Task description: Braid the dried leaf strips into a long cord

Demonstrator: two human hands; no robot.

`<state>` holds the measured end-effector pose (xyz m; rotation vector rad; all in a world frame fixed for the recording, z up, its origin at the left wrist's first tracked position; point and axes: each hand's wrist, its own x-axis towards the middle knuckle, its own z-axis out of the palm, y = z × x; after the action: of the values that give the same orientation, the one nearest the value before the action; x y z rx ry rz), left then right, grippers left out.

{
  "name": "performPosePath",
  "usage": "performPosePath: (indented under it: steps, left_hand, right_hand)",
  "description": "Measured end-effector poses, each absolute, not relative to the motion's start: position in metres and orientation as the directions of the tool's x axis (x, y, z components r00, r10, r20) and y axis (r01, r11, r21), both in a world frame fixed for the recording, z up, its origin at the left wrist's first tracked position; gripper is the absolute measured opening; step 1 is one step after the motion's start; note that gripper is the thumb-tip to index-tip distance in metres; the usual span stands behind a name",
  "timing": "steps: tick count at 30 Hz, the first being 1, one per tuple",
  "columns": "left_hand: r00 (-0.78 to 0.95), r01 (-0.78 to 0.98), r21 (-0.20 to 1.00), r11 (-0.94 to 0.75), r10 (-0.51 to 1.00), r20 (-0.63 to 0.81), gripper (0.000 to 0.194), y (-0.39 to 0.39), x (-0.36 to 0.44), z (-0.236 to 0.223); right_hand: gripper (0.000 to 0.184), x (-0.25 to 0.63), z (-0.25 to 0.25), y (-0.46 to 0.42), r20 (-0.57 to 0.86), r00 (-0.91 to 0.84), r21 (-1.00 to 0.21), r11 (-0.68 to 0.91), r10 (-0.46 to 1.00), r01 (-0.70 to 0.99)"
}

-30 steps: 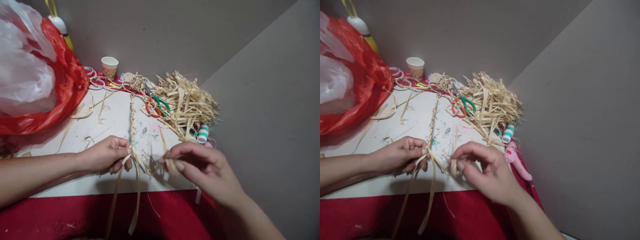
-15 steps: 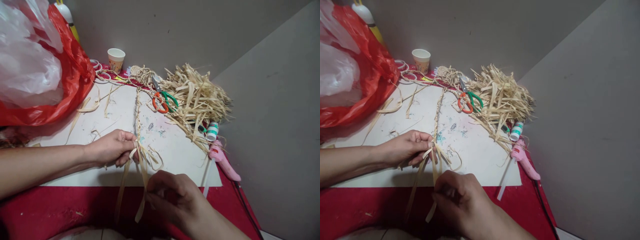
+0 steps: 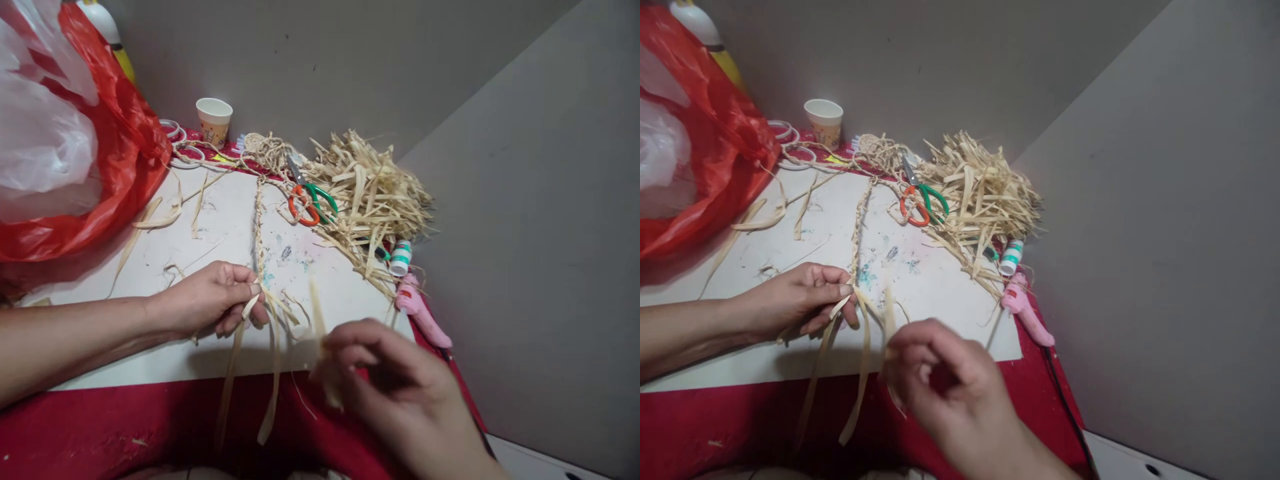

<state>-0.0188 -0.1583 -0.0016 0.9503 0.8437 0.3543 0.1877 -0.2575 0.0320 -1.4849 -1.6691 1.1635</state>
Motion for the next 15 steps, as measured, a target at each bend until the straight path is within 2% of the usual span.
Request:
performPosePath:
  steps: [2, 4, 6, 7, 10, 12, 15]
  left_hand:
    - [0.643, 0.096, 0.831, 0.547, 0.604, -0.471, 0.026, -0.158, -0.019, -0.002]
    - [0.649, 0.111, 0.837, 0.535, 0.599, -0.469, 0.027, -0.157, -0.019, -0.004]
    - [0.661, 0.134, 0.85, 0.51, 0.592, -0.46, 0.029, -0.156, -0.02, -0.007]
    - [0.667, 0.143, 0.857, 0.494, 0.592, -0.453, 0.029, -0.156, -0.02, -0.008]
    - [0.684, 0.155, 0.873, 0.463, 0.587, -0.433, 0.032, -0.155, -0.021, -0.012]
    - [0.688, 0.157, 0.877, 0.455, 0.586, -0.427, 0.033, -0.155, -0.022, -0.014]
    - [0.684, 0.154, 0.874, 0.461, 0.588, -0.431, 0.033, -0.156, -0.023, -0.016]
  right_hand:
    - [0.011, 0.208, 0.03, -0.243, 0.047, -0.062, -0.821, 0.074, 0.997, 0.566]
    - [0.018, 0.233, 0.023, -0.222, 0.095, -0.072, -0.656, 0.117, 0.993, 0.745]
    - [0.029, 0.261, 0.014, -0.199, 0.063, -0.022, -0.491, 0.05, 0.998, 0.87]
    - [0.03, 0.274, 0.011, -0.188, 0.136, 0.065, -0.427, -0.001, 0.989, 0.904]
    - [0.027, 0.304, 0.007, -0.158, 0.291, 0.269, -0.368, -0.153, 0.918, 0.917]
    - [0.026, 0.313, 0.007, -0.143, 0.268, 0.313, -0.328, -0.219, 0.911, 0.919]
    - [0.027, 0.316, 0.003, -0.127, 0.114, 0.333, -0.194, -0.308, 0.936, 0.931]
